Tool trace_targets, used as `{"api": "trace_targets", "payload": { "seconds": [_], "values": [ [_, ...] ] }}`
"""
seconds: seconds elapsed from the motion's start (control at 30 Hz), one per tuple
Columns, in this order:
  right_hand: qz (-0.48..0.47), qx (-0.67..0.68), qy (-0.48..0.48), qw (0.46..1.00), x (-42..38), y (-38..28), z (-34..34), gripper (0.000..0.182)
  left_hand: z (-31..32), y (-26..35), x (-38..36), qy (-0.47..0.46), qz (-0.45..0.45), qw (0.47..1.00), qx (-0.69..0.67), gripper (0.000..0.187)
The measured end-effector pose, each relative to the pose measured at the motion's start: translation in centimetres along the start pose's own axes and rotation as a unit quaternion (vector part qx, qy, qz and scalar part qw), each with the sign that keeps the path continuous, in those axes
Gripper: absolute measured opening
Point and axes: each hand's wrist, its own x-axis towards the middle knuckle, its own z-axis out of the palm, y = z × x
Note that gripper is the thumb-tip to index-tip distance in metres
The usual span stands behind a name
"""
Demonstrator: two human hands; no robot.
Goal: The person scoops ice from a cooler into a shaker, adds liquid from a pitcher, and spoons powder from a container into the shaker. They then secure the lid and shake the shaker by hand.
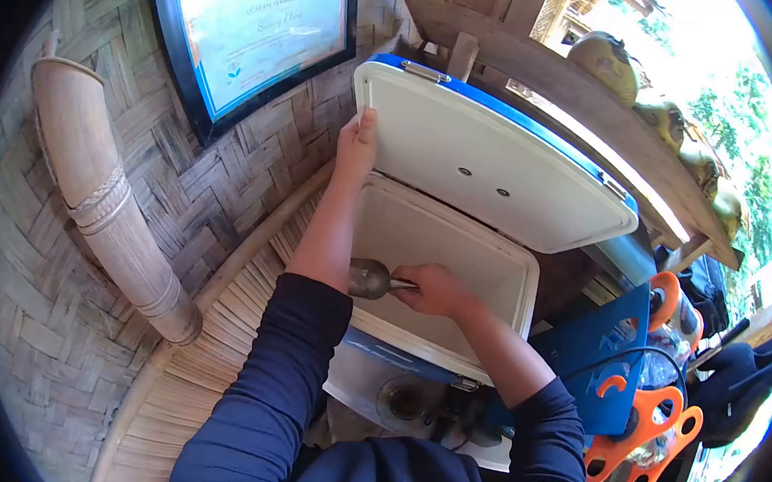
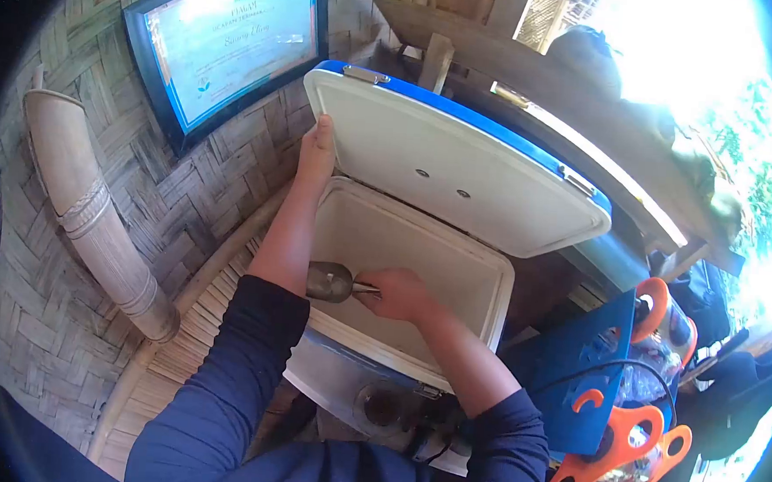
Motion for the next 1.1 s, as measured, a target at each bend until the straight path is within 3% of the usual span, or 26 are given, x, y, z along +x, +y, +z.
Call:
{"api": "trace_targets", "payload": {
  "seconds": [0.2, 0.33, 0.57, 0.63, 0.7, 0.87, 0.93, 1.1],
  "values": [
    [0.146, 0.053, 0.06, 0.986, -4.8, -3.2, -3.6, 0.028, 0.1, -0.8, 0.6, -0.03, 0.003, 0.999, -0.029, 0.071],
    [0.127, 0.074, 0.131, 0.98, -9.9, -3.8, -3.6, 0.025, 0.3, -1.4, 1.1, -0.035, -0.003, 0.999, -0.001, 0.073],
    [0.225, 0.075, 0.182, 0.954, -20.4, -10.3, -2.9, 0.022, 0.4, -1.2, 1.1, -0.03, -0.034, 0.999, 0.02, 0.077],
    [0.236, 0.132, 0.202, 0.942, -23.2, -12.3, -2.3, 0.02, 0.4, -1.8, 1.4, -0.025, -0.036, 0.999, 0.031, 0.077],
    [0.304, 0.176, 0.191, 0.917, -25.7, -14.4, -1.6, 0.019, 0.4, -2.5, 1.9, -0.028, -0.015, 0.999, 0.037, 0.079],
    [0.381, 0.224, 0.18, 0.879, -31.3, -16.0, 3.1, 0.022, 0.8, -2.4, 1.4, -0.032, -0.031, 0.999, -0.019, 0.083],
    [0.44, 0.284, 0.161, 0.837, -32.3, -15.7, 5.4, 0.023, 0.7, -3.0, 2.0, -0.032, -0.025, 0.999, -0.013, 0.084],
    [0.445, 0.321, 0.176, 0.817, -34.2, -10.5, 15.6, 0.028, 0.8, -2.1, 1.5, -0.023, -0.029, 0.999, 0.0, 0.085]
  ]
}}
